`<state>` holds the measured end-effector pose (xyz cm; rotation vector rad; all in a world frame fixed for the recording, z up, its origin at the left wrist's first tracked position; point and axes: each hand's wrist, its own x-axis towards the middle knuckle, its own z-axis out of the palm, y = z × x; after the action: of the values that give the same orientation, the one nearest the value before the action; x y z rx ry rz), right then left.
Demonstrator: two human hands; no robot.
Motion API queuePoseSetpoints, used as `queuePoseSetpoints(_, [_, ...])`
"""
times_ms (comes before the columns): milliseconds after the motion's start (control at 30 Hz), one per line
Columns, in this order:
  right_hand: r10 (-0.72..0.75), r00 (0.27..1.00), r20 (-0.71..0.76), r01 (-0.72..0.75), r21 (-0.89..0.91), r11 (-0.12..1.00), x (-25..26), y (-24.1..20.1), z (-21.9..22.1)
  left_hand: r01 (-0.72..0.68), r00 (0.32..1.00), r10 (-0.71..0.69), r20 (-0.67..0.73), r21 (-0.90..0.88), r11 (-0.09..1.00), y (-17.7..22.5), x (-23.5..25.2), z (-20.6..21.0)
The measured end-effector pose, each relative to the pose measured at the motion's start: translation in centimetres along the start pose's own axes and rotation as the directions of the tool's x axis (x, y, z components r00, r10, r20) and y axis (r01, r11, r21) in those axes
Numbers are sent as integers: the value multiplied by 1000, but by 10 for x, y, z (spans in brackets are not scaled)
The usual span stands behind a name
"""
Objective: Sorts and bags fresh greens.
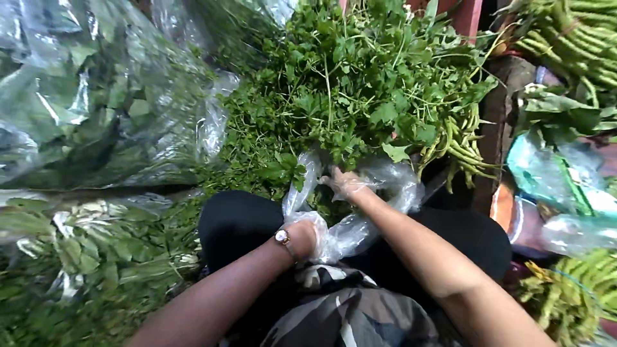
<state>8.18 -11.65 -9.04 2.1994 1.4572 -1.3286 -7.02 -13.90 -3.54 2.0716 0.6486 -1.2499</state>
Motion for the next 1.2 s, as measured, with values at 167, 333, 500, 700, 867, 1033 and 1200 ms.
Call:
queuePoseSetpoints(167, [-233,972,19,226,180,957,-33,7,-14,-173,978,154,-139,-136,976,-32,10,7])
queuePoseSetpoints(333, [-438,862,-256,498,262,827,-120,60,-90,-478,822,279,-497,-334,812,-34,-46,-32])
queuePoseSetpoints(500, [-540,750,-382,658,349,667,-151,72,-132,-631,319,92,-943,-139,764,-29,-72,-77])
queuePoseSetpoints(700, [-523,721,-455,687,367,627,-151,37,-135,-712,261,126,-957,-102,695,8,-72,-121])
queuePoseSetpoints(867, [-421,782,-460,620,507,599,-158,24,-138,-753,453,27,-891,-367,546,1,-75,-128])
queuePoseSetpoints(1033, [-422,753,-504,650,475,593,-154,12,-133,-799,538,-3,-843,-510,319,-4,-72,-122])
queuePoseSetpoints(1200, [-441,743,-503,664,471,581,-149,11,-128,-812,503,-30,-864,-485,326,-4,-71,-113])
